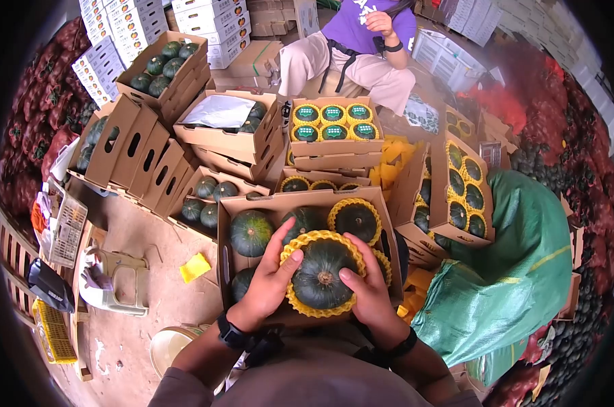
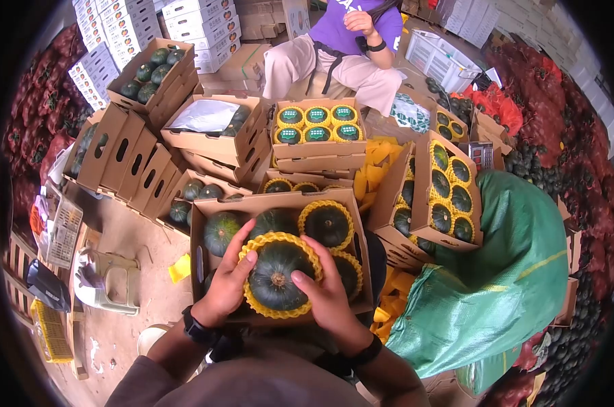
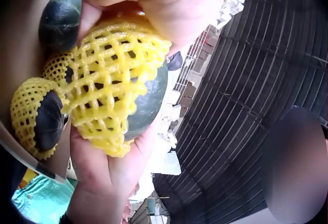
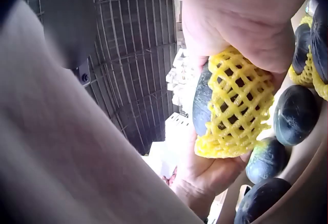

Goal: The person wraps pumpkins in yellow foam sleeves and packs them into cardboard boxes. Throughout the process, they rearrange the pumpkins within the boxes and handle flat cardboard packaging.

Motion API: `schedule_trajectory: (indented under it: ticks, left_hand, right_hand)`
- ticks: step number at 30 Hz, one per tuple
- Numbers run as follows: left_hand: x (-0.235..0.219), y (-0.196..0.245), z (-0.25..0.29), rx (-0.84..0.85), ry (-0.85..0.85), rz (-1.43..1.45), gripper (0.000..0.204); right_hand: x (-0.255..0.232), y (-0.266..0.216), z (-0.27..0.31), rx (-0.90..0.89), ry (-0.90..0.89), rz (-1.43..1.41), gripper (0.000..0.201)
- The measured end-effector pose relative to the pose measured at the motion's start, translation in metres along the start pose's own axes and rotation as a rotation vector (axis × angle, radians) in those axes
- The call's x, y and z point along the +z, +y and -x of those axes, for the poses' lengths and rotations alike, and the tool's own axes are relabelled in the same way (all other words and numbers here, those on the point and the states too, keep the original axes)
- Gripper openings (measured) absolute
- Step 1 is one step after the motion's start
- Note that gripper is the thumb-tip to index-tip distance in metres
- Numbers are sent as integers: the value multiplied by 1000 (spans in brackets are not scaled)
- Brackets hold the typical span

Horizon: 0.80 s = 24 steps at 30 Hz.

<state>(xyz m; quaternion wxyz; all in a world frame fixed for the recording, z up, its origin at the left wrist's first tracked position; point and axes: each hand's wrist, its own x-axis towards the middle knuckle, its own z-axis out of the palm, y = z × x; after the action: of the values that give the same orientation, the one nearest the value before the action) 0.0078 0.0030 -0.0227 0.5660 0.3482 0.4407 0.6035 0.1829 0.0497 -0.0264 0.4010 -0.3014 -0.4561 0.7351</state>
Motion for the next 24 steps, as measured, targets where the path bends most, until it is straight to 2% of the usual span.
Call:
schedule_trajectory:
  ticks: [3,6,7,8,10,12,13,14,16,17,18,19,20,21,22,24]
  left_hand:
    - [-4,-9,5,-84,-45,129,60]
    - [-4,-24,17,-146,-200,621,63]
    - [-10,-25,24,-260,-253,659,67]
    - [-9,-28,26,-244,-264,798,69]
    - [-7,-18,26,-279,-164,548,65]
    - [2,-10,31,-402,-50,351,60]
    - [-6,-8,35,-466,-74,297,55]
    - [-17,-4,33,-347,-99,-1,55]
    - [-39,4,32,-84,-136,-582,57]
    - [-48,8,35,-69,-186,-1091,64]
    - [-54,10,38,-48,-242,-1604,72]
    - [-59,2,41,-37,-273,-1658,88]
    - [-60,-2,42,-76,-282,-1674,89]
    - [-60,-5,40,-105,-285,-1690,90]
    - [-60,-6,38,-131,-289,-1707,92]
    - [-53,-9,35,-179,-226,-1733,86]
  right_hand:
    - [-2,3,0,-5,-13,-14,59]
    - [-1,0,-5,27,-110,-36,65]
    - [-2,-2,-7,34,-157,-30,68]
    - [-7,0,-15,-273,-236,758,82]
    - [2,-14,-7,-383,-333,1069,96]
    - [12,-13,-6,-266,-443,944,105]
    - [7,-13,-12,-225,-481,794,103]
    - [-5,-7,-21,-83,-530,590,99]
    - [-11,13,-21,-58,-420,243,93]
    - [-10,12,-26,-302,-412,524,85]
    - [-5,9,-25,-334,-414,719,77]
    - [-2,14,-25,-356,-496,992,73]
    - [2,21,-24,-375,-579,1266,70]
    - [6,40,-18,-242,-590,1583,68]
    - [15,44,-17,-146,-555,1645,69]
    - [15,45,-14,-179,-477,1538,68]
